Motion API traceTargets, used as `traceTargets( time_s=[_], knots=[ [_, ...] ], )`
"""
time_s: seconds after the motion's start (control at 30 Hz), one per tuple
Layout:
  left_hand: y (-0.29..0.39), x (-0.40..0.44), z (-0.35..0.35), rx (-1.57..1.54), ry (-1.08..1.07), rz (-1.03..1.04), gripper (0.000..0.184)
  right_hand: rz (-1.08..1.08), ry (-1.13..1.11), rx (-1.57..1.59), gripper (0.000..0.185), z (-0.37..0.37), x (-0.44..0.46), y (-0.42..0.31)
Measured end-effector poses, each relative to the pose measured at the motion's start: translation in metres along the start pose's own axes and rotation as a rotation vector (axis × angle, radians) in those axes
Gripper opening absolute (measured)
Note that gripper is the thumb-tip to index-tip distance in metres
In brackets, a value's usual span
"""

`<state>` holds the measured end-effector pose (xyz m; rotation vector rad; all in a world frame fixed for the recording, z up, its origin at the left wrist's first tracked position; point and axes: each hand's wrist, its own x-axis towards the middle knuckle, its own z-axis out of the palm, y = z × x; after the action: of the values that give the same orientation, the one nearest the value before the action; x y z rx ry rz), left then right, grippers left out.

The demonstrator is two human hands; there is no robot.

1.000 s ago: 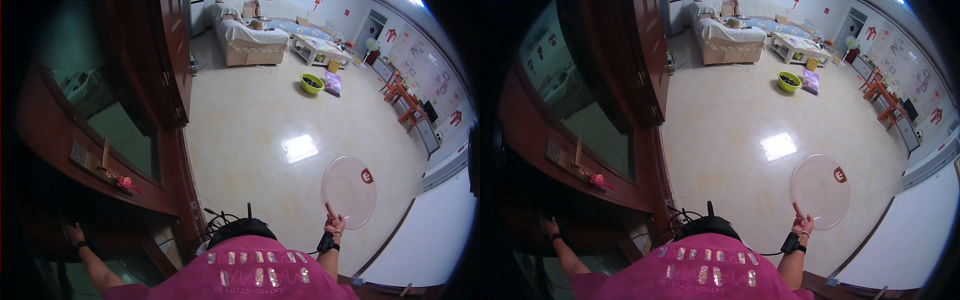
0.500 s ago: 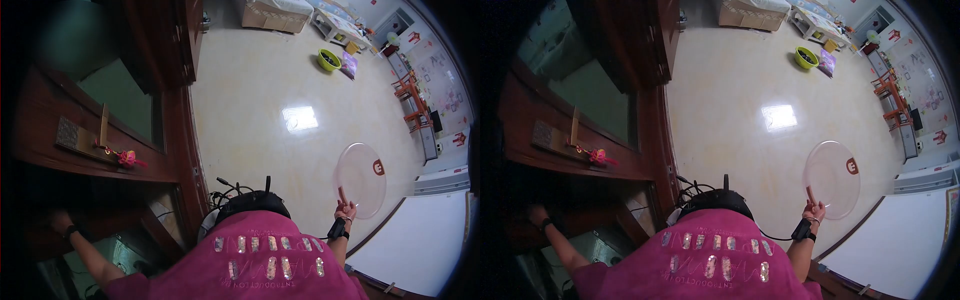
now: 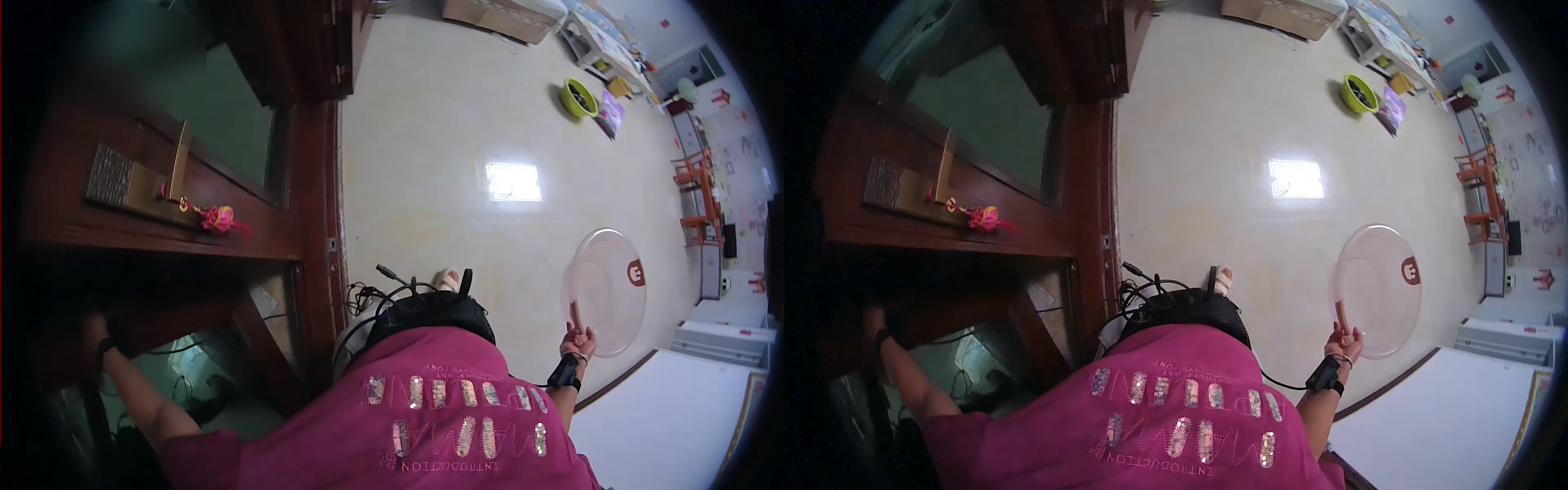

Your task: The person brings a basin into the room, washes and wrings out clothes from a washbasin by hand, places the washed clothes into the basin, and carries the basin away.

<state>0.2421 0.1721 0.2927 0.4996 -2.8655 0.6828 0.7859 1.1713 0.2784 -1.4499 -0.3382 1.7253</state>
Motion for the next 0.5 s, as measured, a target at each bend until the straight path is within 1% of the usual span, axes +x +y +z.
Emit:
traceTargets(
  time_s=[0.13, 0.2, 0.23, 0.27, 0.33, 0.37, 0.4, 0.47, 0.5],
  knots=[
    [0.001, -0.061, -0.016, -0.097, 0.018, -0.09, 0.043, -0.012, 0.005, -0.032, 0.04, -0.015, 0.013, -0.001],
    [0.02, -0.078, -0.042, -0.244, -0.048, -0.301, 0.045, 0.011, -0.018, -0.045, 0.04, -0.014, 0.016, -0.002],
    [0.038, -0.099, -0.07, -0.36, 0.01, -0.288, 0.049, 0.03, -0.039, -0.051, 0.039, -0.017, 0.019, -0.002],
    [0.054, -0.142, -0.096, -0.376, 0.025, -0.295, 0.049, 0.028, -0.056, -0.034, 0.039, -0.037, 0.036, -0.009],
    [0.087, -0.187, -0.134, -0.623, 0.13, -0.327, 0.054, 0.087, -0.149, -0.001, 0.048, -0.049, 0.052, -0.014],
    [0.101, -0.204, -0.152, -0.654, 0.079, -0.429, 0.058, 0.014, -0.088, -0.016, 0.047, -0.042, 0.046, -0.011],
    [0.109, -0.212, -0.163, -0.669, 0.083, -0.428, 0.058, 0.089, -0.136, -0.028, 0.045, -0.04, 0.04, -0.015],
    [0.117, -0.231, -0.176, -0.686, 0.083, -0.622, 0.051, 0.074, -0.118, -0.02, 0.044, -0.04, 0.042, -0.017],
    [0.107, -0.246, -0.16, -0.922, 0.291, -0.436, 0.056, 0.073, -0.134, 0.006, 0.044, -0.047, 0.046, -0.019]
  ],
)
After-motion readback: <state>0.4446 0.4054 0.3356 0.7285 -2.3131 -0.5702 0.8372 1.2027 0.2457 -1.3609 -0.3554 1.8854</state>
